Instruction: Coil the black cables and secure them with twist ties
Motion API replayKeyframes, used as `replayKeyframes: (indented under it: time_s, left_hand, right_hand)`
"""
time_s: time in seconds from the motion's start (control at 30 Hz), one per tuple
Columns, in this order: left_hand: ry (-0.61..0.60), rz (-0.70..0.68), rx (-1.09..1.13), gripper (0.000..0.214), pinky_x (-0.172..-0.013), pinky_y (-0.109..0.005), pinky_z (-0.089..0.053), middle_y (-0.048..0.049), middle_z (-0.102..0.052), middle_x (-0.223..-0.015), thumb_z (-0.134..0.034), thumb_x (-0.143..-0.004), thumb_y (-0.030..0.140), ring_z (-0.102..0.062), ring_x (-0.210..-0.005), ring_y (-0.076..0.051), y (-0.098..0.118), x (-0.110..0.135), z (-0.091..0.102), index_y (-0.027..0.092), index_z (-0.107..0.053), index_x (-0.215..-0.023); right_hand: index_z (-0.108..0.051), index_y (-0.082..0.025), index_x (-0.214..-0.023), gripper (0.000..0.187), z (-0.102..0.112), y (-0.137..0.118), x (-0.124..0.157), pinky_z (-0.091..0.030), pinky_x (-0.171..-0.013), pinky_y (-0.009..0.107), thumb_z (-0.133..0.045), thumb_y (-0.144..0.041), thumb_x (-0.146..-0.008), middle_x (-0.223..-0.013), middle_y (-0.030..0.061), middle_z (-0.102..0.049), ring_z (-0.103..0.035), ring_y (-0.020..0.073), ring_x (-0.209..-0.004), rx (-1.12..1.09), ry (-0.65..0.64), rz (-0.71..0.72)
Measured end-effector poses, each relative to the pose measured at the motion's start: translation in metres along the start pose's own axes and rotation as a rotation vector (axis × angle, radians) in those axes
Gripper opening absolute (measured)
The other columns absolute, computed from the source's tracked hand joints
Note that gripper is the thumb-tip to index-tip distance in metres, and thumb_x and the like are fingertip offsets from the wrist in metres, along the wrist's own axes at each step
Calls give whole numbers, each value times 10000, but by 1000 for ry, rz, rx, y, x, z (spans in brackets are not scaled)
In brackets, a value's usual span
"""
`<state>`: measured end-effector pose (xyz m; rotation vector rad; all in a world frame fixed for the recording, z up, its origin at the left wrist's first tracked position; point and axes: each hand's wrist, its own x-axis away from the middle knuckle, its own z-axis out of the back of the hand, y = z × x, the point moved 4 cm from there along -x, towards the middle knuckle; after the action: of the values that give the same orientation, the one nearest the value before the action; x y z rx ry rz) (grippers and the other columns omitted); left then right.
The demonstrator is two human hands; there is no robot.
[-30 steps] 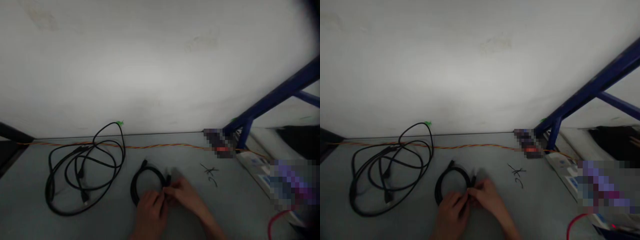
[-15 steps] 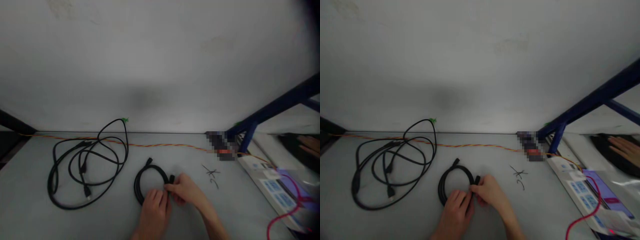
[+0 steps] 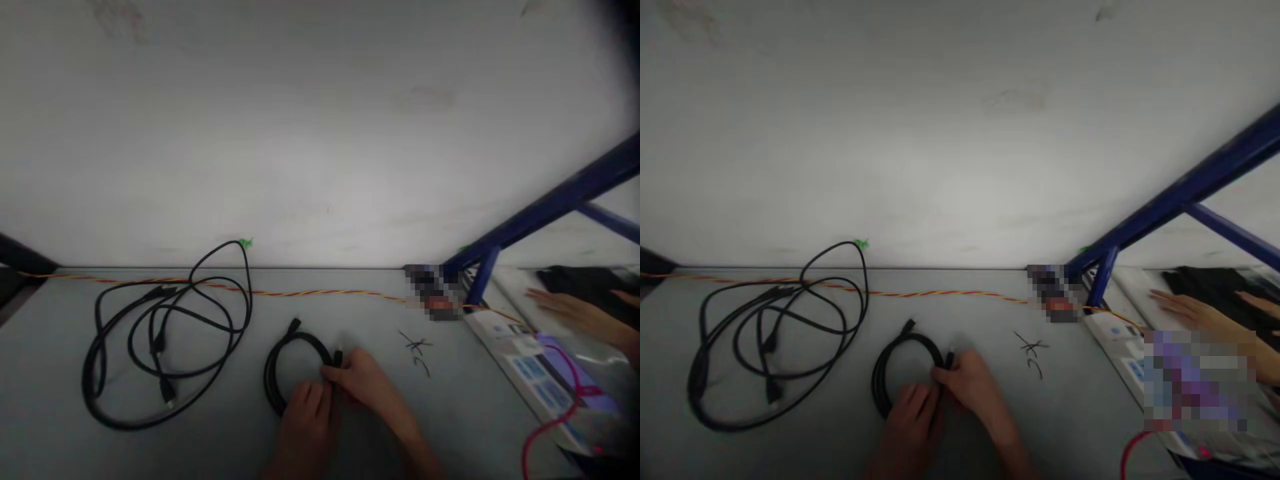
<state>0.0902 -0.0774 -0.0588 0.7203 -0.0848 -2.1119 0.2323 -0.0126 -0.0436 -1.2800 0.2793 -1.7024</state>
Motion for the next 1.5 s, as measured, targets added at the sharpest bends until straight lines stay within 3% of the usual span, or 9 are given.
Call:
replayKeyframes:
  time_s: [0.27, 0.47, 0.67, 0.8, 0.9, 1.1, 1.2, 1.33, 1.5]
  left_hand:
    - [28, 66, 39, 259, -773, -415, -630, -76, -736, -901, -477, -1082, 151, -725, -814, -244, -3, 0, 3, 178, -732, -1047]
    - [88, 104, 15, 232, -979, -528, -577, -85, -796, -1057, -592, -1067, 302, -750, -1031, -296, -9, -5, 33, 233, -743, -1229]
    - [39, 81, -53, 500, -1037, -518, -631, -146, -655, -1506, -690, -996, 431, -636, -1384, -354, -57, 5, 82, 305, -651, -1478]
    - [-58, -14, -112, 592, -981, -482, -680, -114, -619, -1585, -762, -934, 472, -669, -1366, -347, -94, 19, 99, 352, -644, -1502]
    - [-106, -98, -124, 554, -987, -449, -682, -75, -695, -1508, -801, -913, 487, -704, -1325, -316, -104, 26, 98, 379, -690, -1444]
    - [-2, -141, -133, 440, -973, -428, -675, -56, -785, -1365, -742, -964, 510, -756, -1238, -291, -95, 25, 94, 361, -724, -1378]
    - [24, -45, -144, 478, -933, -405, -677, -64, -813, -1276, -663, -1022, 514, -776, -1164, -278, -91, 17, 94, 295, -668, -1447]
    - [129, 123, -164, 297, -884, -406, -653, -85, -782, -1154, -585, -1075, 391, -769, -1022, -261, -79, -6, 90, 276, -733, -1305]
    - [-159, 76, 57, 218, -888, -439, -606, -72, -765, -1103, -639, -1013, 237, -726, -994, -270, -48, -51, 41, 262, -761, -1192]
  right_hand:
    - [-591, -228, -505, 396, -5, 4, 0, -288, -571, 291, -806, -305, -828, -514, -2, -581, -500, 143, -532, 211, 290, 98]
    - [-673, -221, -581, 380, -2, 11, 2, -326, -605, 297, -821, -440, -853, -580, 23, -649, -564, 173, -584, 136, 344, 145]
    - [-712, -203, -647, 536, 1, 17, 18, -393, -609, 303, -602, -614, -974, -610, 49, -681, -602, 196, -597, -41, 281, 257]
    - [-763, -208, -775, 537, -9, 29, 35, -472, -656, 318, -583, -675, -971, -738, 82, -759, -685, 240, -681, -144, 329, 281]
    - [-806, -212, -877, 507, -22, 36, 41, -554, -733, 344, -618, -676, -954, -865, 122, -810, -754, 286, -802, -237, 348, 269]
    - [-798, -221, -983, 402, -26, 38, 37, -614, -809, 400, -641, -589, -943, -960, 139, -829, -797, 323, -878, -303, 463, 282]
    - [-791, -216, -990, 372, -20, 36, 32, -616, -838, 419, -635, -550, -941, -975, 143, -827, -799, 326, -881, -262, 532, 284]
    - [-789, -213, -980, 399, -19, 30, 27, -622, -833, 407, -610, -570, -960, -975, 145, -826, -802, 318, -873, -246, 576, 299]
    - [-788, -202, -1036, 399, -20, 31, 20, -644, -777, 386, -624, -555, -952, -956, 131, -836, -812, 300, -822, -279, 605, 327]
